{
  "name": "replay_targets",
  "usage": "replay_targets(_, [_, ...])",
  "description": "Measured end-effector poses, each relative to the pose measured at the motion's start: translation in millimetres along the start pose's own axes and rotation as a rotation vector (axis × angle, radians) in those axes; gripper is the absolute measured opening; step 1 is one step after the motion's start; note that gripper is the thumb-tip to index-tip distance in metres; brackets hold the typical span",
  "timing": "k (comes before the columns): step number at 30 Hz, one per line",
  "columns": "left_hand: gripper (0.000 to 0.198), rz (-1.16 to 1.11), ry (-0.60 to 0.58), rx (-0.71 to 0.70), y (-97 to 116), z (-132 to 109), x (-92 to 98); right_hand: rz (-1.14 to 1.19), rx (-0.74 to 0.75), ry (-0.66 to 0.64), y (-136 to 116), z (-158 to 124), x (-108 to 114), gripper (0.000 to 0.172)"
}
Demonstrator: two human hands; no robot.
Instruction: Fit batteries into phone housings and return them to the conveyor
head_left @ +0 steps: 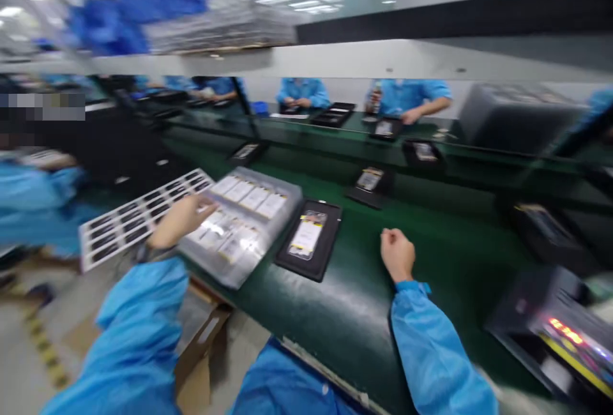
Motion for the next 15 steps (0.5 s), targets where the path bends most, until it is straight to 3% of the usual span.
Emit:
replay_targets(4, [0.041,0.078,0.007,0.020,-39.3,10.2,-24.1,0.006,-0.083,0.139,17.0,36.2,-12.2,0.021])
replay_targets(7, [0.035,0.112,-0.005,0.052,-52.4,24.9,-38.4,0.011,-0.136,0.260,29.6,56.2,-12.3,0.017])
replay_targets(11, [0.031,0.135,-0.013,0.038,-49.9,47.3,-52.9,-0.004,-0.278,0.370,41.6,89.5,-9.5,0.016])
replay_targets(15, [0.033,0.159,-0.047,0.021,-32.2,72.4,-71.8,-0.127,-0.422,0.425,46.3,131.0,2.6,0.027])
Point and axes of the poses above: each hand's wrist, its own z-axis towards the middle knuckle, its own x-axis out of the back of the hand, y = z × x, the point moved 4 cm from there along z, towards the middle knuckle, and after that the axes turned 15 degrees about y, right-handed, at the moved point
